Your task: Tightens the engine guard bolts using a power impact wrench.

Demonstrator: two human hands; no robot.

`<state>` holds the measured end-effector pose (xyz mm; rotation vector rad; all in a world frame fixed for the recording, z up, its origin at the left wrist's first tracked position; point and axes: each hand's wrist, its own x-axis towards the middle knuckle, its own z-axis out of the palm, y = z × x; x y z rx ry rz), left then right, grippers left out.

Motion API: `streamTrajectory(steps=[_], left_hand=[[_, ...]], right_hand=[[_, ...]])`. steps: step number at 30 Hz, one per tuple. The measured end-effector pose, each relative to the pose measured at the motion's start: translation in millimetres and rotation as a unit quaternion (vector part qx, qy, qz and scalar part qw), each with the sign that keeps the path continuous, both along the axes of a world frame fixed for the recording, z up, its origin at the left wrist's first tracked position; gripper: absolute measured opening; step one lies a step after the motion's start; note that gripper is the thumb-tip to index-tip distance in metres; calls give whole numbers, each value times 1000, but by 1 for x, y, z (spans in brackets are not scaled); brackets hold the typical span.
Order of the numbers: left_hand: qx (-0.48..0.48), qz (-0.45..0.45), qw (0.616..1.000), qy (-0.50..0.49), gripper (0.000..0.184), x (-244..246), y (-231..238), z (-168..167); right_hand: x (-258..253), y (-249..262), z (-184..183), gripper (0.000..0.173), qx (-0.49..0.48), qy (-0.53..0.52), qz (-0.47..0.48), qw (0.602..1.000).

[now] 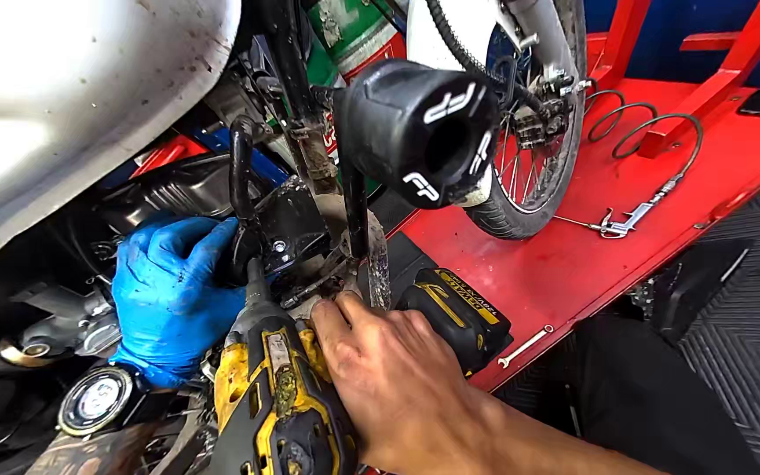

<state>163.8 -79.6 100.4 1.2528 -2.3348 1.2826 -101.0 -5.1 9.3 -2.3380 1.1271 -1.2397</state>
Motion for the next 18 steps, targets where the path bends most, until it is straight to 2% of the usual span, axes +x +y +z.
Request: streamTrajectory(steps=[7, 10, 12, 16, 18], left_hand=[[0, -34, 999, 9, 50, -7, 0, 2], [-3, -34, 999, 7, 57, 10, -7, -1], [8, -32, 999, 13, 55, 7, -5, 0], [11, -21, 999, 21, 56, 12, -8, -2], [20, -20, 999, 25, 60, 15, -9, -3]], right_hand=[[10, 0, -12, 46, -11, -23, -19, 999], [15, -1, -12, 32, -10, -24, -34, 999], [17, -2, -11, 28, -8, -21, -36, 999], [17, -7, -13, 41, 6, -29, -20, 999], [18, -7, -12, 37, 7, -20, -25, 999]])
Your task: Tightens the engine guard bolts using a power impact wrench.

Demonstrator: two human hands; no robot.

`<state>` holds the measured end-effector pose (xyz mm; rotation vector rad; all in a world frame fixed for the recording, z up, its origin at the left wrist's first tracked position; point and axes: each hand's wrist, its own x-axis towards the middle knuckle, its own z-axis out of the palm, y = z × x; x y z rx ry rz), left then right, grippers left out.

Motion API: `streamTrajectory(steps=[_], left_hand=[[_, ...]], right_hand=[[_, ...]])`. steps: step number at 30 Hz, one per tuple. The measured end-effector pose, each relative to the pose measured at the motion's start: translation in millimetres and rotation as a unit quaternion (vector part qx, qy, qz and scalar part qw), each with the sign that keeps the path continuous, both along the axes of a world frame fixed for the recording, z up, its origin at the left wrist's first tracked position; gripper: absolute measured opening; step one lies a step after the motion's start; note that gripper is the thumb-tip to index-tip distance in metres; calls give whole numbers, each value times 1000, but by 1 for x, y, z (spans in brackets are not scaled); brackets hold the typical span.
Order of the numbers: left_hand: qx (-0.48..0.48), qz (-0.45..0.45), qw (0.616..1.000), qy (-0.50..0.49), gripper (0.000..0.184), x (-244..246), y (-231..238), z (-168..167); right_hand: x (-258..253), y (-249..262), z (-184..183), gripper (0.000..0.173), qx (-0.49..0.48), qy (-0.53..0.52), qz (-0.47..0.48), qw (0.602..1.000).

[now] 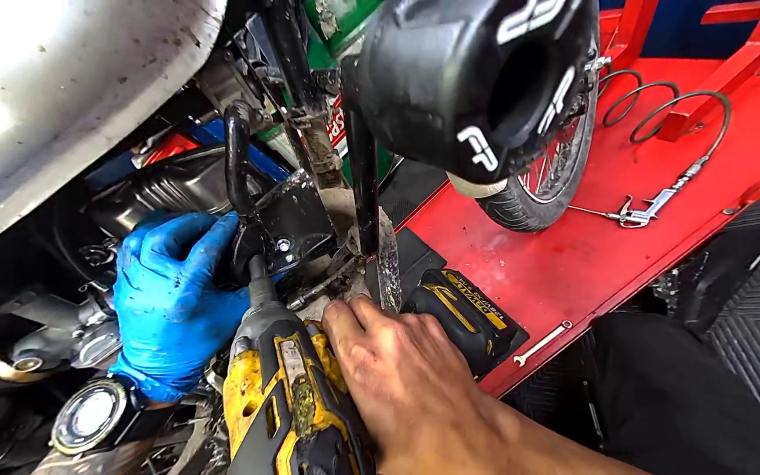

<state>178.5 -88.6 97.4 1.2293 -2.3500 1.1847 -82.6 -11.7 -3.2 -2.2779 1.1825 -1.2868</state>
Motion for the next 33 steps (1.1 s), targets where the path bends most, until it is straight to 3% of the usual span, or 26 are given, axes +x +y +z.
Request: streamTrajectory(steps=[5, 16, 19, 33], left_hand=[[4, 4, 1000, -4, 61, 1, 1, 1], [9, -3, 1000, -7, 64, 1, 0, 2], [16, -18, 1000, -4, 57, -18, 7, 6], [22, -36, 999, 0, 55, -27, 11, 9]], right_hand=[[-4, -3, 1, 48, 6, -22, 28, 999], [-2, -2, 3, 42, -14, 6, -5, 1000], [-1, 0, 5, 44, -19, 21, -12, 1000], [-2, 4, 11, 57, 56, 32, 10, 998]])
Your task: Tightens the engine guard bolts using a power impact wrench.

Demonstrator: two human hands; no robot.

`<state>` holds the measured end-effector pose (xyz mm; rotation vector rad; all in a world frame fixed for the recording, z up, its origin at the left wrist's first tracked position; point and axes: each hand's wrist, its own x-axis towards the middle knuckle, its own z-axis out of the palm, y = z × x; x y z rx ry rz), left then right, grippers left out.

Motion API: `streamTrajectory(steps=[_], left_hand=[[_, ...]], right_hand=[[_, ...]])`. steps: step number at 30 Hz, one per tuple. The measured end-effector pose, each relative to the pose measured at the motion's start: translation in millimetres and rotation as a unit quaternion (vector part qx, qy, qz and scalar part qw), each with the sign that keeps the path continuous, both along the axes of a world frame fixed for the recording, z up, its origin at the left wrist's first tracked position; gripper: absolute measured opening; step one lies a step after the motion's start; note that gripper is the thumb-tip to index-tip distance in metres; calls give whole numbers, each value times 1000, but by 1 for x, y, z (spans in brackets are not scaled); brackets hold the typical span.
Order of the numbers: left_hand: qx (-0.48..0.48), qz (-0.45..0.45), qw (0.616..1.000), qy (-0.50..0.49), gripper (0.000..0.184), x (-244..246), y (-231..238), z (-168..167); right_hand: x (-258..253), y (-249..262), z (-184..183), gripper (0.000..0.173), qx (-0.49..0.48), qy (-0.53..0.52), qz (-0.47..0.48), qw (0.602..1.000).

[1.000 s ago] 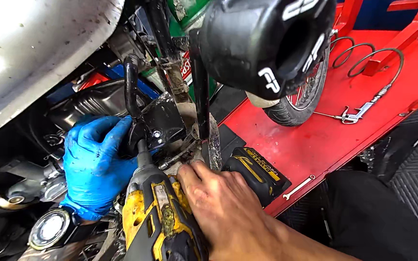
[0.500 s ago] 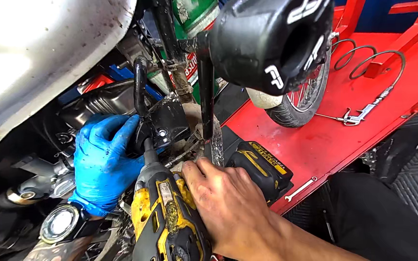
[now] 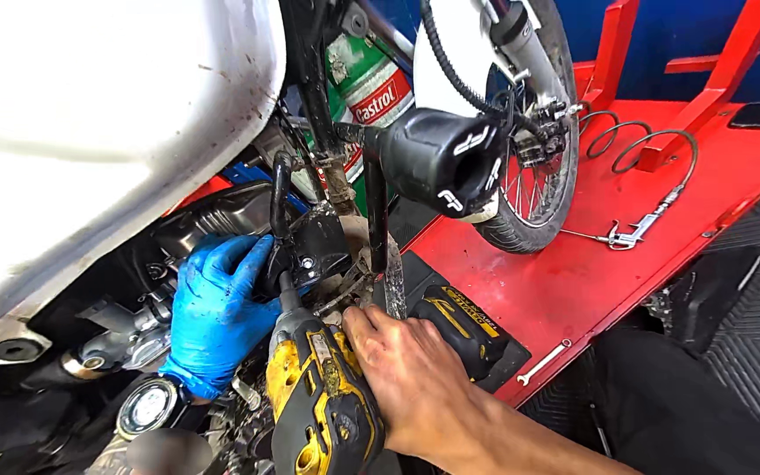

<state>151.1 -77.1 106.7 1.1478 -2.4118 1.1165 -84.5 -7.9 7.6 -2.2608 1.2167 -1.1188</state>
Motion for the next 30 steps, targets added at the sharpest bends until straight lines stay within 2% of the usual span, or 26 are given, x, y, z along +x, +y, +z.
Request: streamTrajectory(steps=[8, 13, 15, 16, 18, 19, 20, 22, 23, 24, 26, 27, 28, 30], left_hand=[[17, 13, 1000, -9, 55, 0, 1, 3], [87, 114, 990, -8, 71, -19, 34, 14], [66, 151, 985, 44, 63, -27, 61, 13], [45, 156, 982, 93, 53, -30, 73, 8], [31, 167, 956, 240, 29, -41, 89, -2], [82, 197, 915, 342, 26, -51, 94, -5], [164, 221, 846, 456, 30, -62, 95, -6], [311, 191, 651, 665, 42, -73, 87, -9], [359, 156, 564, 727, 45, -75, 81, -11], [388, 131, 499, 764, 47, -78, 74, -11], [413, 97, 400, 812, 47, -82, 61, -11], [420, 81, 362, 828, 45, -81, 58, -13], [420, 66, 338, 839, 43, -80, 56, -15], [399, 48, 320, 858, 38, -85, 59, -19]], right_hand=[[-5, -1, 2, 64, 38, -17, 46, 998], [-6, 4, 5, 66, 41, -22, 47, 998], [-8, 4, 7, 69, 53, -23, 57, 997], [-9, 4, 8, 70, 56, -22, 60, 996], [-11, 3, 10, 72, 61, -13, 65, 996], [-12, 2, 11, 71, 61, -10, 65, 996], [-14, 1, 12, 72, 65, -10, 71, 995], [-14, 1, 14, 74, 67, -13, 82, 994], [-13, 1, 15, 76, 64, -13, 85, 994], [-12, 2, 15, 77, 63, -8, 88, 994], [-11, 3, 13, 78, 57, 1, 87, 995], [-11, 4, 11, 78, 55, 4, 89, 995], [-11, 4, 8, 76, 49, 3, 87, 995], [-13, 6, -2, 71, 33, -10, 78, 996]])
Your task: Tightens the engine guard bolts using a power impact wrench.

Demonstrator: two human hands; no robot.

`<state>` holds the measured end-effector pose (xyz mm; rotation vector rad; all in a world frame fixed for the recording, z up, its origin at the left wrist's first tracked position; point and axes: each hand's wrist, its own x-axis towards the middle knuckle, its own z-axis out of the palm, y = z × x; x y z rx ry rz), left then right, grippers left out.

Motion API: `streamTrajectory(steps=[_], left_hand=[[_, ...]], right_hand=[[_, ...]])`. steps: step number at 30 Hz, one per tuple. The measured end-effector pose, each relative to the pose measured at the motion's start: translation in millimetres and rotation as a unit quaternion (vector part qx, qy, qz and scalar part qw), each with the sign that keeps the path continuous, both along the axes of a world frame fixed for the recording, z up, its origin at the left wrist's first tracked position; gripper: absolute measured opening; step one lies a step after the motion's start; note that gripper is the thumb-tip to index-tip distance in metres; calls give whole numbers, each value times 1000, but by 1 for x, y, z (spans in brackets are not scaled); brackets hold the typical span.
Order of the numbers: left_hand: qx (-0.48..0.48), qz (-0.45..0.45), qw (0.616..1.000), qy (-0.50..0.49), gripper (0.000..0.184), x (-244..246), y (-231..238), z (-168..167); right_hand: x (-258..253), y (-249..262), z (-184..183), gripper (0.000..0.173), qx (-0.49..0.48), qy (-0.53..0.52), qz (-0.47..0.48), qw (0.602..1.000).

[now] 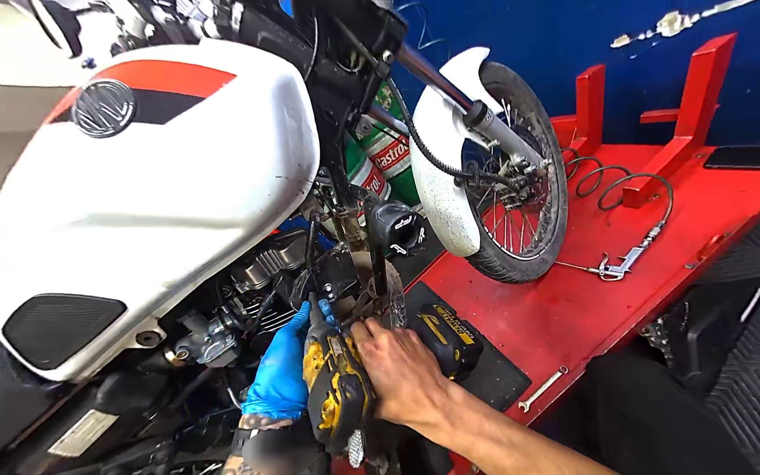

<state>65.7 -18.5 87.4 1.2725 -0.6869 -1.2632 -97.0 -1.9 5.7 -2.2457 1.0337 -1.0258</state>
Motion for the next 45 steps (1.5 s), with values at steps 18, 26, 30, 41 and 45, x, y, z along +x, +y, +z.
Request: streamTrajectory(steps=[18, 26, 30, 41, 45], left_hand=[[-26, 10, 999, 35, 49, -32, -13, -19], [1, 32, 997, 70, 41, -37, -18, -11], [-11, 29, 998, 47, 45, -38, -18, -11], [-11, 31, 999, 35, 45, -40, -15, -12], [-12, 24, 997, 72, 43, -37, -17, -13]], right_hand=[[-4, -14, -28, 59, -35, -151, -95, 983], [-7, -20, -22, 59, -48, -89, -101, 990], [-6, -21, -26, 68, -53, -136, -78, 986], [-7, -19, -28, 67, -39, -127, -74, 988], [-9, -19, -23, 67, -40, -114, -77, 990]])
